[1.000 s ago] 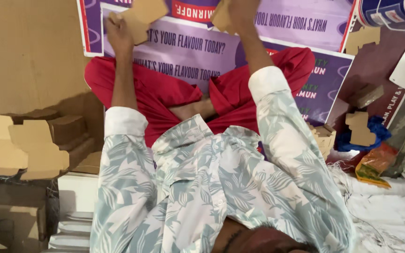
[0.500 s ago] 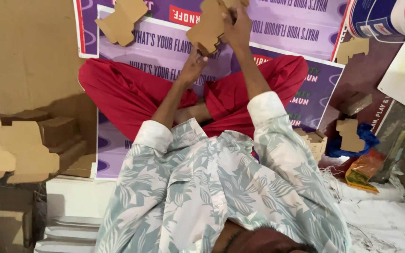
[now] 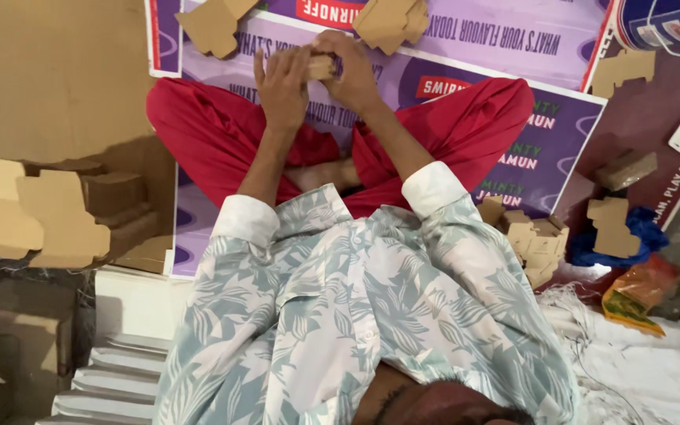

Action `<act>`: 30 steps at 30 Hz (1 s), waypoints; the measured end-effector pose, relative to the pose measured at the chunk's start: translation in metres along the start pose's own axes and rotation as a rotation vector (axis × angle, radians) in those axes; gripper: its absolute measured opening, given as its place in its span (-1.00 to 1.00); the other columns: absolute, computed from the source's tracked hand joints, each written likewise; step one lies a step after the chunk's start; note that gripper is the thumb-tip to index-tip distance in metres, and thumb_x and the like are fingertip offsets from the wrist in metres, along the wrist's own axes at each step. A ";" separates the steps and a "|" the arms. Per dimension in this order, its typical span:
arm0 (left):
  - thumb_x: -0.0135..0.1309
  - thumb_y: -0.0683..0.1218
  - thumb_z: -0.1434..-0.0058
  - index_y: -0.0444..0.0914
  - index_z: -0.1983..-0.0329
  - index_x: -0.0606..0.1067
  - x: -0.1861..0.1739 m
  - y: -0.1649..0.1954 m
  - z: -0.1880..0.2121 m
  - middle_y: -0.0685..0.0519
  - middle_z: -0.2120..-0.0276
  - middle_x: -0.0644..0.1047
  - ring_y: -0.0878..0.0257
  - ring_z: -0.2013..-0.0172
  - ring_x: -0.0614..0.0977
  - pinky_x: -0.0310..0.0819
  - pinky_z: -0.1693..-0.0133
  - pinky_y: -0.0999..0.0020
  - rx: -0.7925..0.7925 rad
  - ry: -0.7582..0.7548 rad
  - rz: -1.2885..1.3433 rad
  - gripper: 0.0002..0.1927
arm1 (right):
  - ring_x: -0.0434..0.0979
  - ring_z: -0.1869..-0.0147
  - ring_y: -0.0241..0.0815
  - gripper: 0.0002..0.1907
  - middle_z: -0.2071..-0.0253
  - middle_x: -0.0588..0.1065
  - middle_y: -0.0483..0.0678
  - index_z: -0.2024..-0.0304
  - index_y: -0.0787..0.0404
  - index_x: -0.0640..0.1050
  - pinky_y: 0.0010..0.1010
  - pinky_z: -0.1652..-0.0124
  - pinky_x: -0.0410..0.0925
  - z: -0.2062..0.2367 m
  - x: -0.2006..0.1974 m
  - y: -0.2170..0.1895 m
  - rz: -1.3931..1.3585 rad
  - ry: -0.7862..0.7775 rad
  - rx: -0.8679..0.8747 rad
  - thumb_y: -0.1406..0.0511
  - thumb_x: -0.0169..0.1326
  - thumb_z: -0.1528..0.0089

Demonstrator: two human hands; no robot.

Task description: The person assembles cardboard dividers by interlocking multiple flat pieces together.

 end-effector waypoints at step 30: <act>-0.08 0.16 -0.48 -0.42 -0.21 0.45 0.032 -0.040 0.008 -0.31 0.03 0.58 -0.04 0.05 0.67 0.56 0.05 0.23 -0.546 -0.139 0.944 -0.44 | 0.59 0.25 -0.03 -0.58 0.31 0.57 0.08 0.19 0.32 0.57 -0.31 0.24 0.43 0.009 -0.002 0.060 -0.258 -0.222 0.580 0.05 0.06 -0.39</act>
Point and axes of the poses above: each hand's wrist, its own z-axis away from the middle knuckle, its own x-axis out of the palm, y = z × x, the point moved 6 cm from there along -z, towards the middle knuckle
